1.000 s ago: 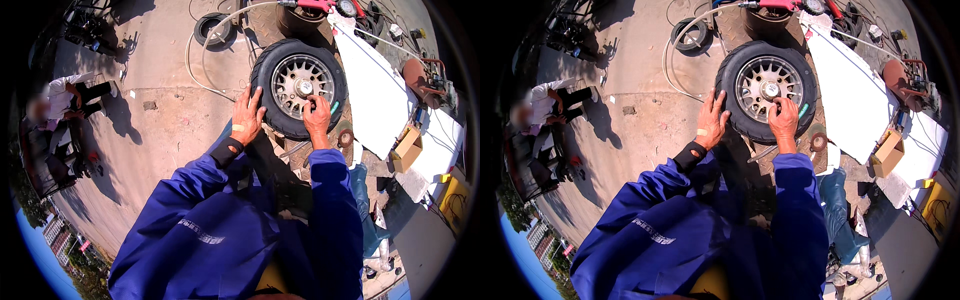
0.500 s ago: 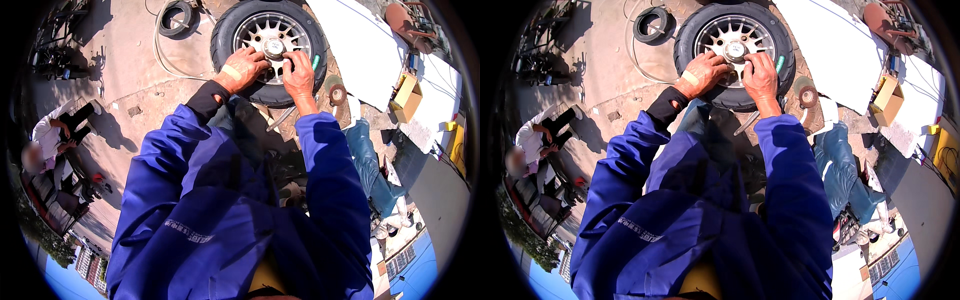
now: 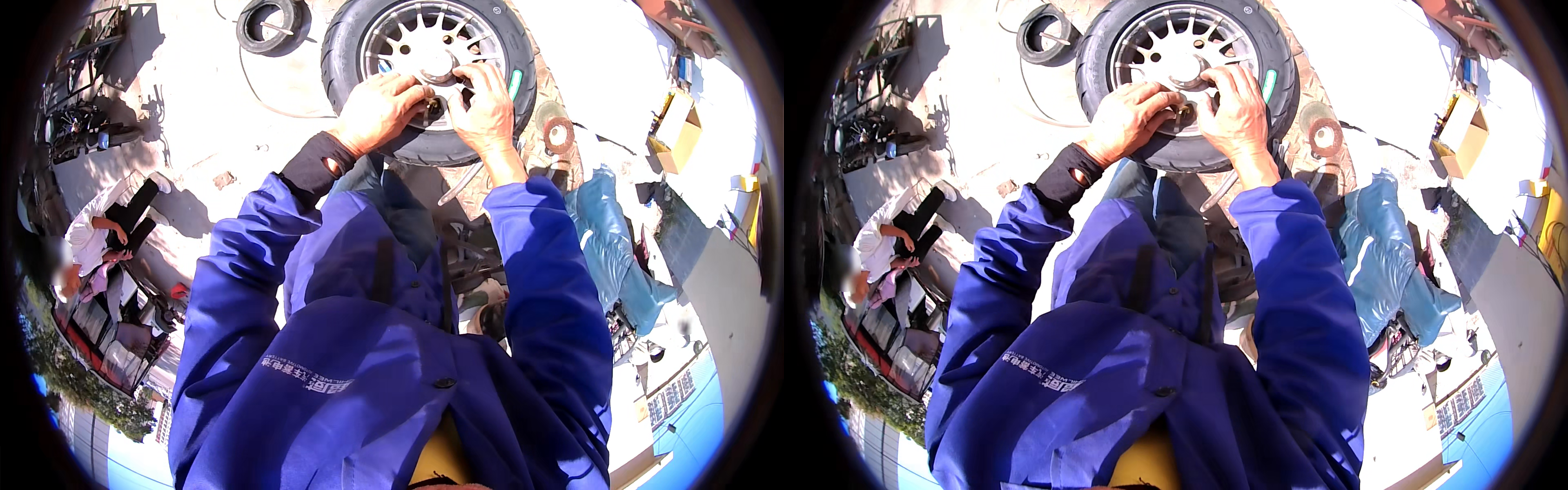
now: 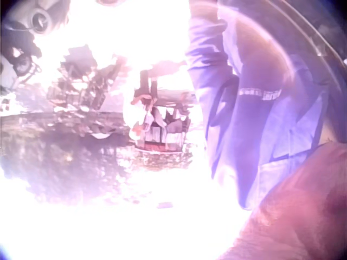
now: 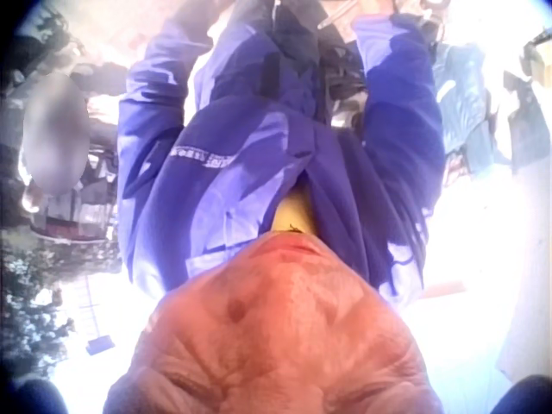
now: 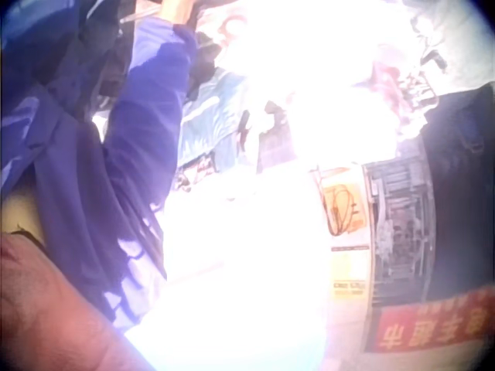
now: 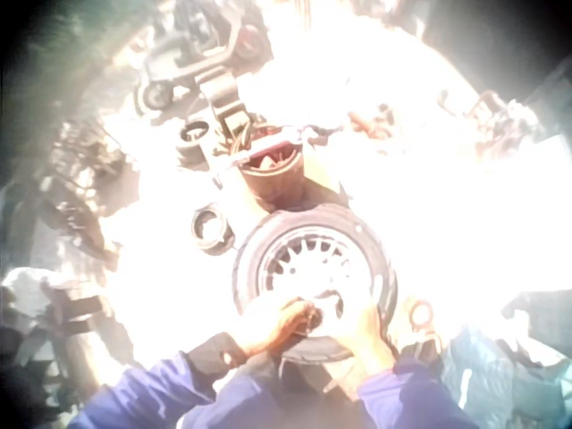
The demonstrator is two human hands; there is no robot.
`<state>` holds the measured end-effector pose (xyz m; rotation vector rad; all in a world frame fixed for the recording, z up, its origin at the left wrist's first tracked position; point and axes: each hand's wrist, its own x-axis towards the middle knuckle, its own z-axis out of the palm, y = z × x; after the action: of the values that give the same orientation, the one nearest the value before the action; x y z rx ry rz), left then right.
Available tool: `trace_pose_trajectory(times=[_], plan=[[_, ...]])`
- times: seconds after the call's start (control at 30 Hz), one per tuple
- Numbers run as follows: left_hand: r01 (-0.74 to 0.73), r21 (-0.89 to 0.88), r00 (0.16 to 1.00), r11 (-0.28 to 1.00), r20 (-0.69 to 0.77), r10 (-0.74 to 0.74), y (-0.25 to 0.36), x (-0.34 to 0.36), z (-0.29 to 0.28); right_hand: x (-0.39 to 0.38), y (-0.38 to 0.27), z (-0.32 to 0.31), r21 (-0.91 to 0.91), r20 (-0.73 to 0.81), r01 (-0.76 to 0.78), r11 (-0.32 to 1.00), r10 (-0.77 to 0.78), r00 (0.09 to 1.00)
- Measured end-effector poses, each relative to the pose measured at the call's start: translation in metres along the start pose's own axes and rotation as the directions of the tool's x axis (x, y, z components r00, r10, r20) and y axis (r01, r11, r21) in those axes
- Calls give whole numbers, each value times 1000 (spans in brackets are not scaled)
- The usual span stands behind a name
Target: The person inflates a motorcycle wheel using a hose, then carries it to a motorcycle. They mount the wheel onto the front axle, insert bolts by hand, and tighten them with a cordless impact wrench.
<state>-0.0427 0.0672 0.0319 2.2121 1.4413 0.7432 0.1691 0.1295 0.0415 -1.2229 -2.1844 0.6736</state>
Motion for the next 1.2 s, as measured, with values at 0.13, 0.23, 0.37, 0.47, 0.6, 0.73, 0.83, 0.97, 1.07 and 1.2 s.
trace_pose_trajectory(times=[0.13,0.23,0.37,0.47,0.6,0.73,0.83,0.97,1.07,1.2], plan=[[-296,44,945,954,156,286,-19,19,-1,-3,5,2,-5,-62,-1,1000,1,998],[-420,19,871,907,290,397,-25,30,-5,-3,6,4,16,-84,-5,1000,6,996],[-550,40,779,834,385,495,-37,49,-10,-4,11,6,13,-131,1,1000,1,991],[-641,0,676,768,474,564,-44,61,-11,-5,11,8,56,-141,-17,998,25,990],[-697,-51,586,715,534,609,-50,71,-3,-5,11,8,36,-176,-15,999,21,984],[-727,-75,561,682,509,653,-50,74,4,-6,13,10,25,-207,-8,1000,13,978],[-738,-71,577,672,451,681,-50,72,6,-7,12,9,19,-213,2,1000,2,977],[-692,-64,640,719,407,652,-47,67,7,-7,15,11,6,-230,3,1000,-1,973],[-596,-45,735,801,370,568,-42,59,11,-9,16,10,-5,-217,2,1000,-3,976],[-472,65,853,879,287,437,-34,49,12,-7,9,2,-14,-127,-31,999,29,991]])
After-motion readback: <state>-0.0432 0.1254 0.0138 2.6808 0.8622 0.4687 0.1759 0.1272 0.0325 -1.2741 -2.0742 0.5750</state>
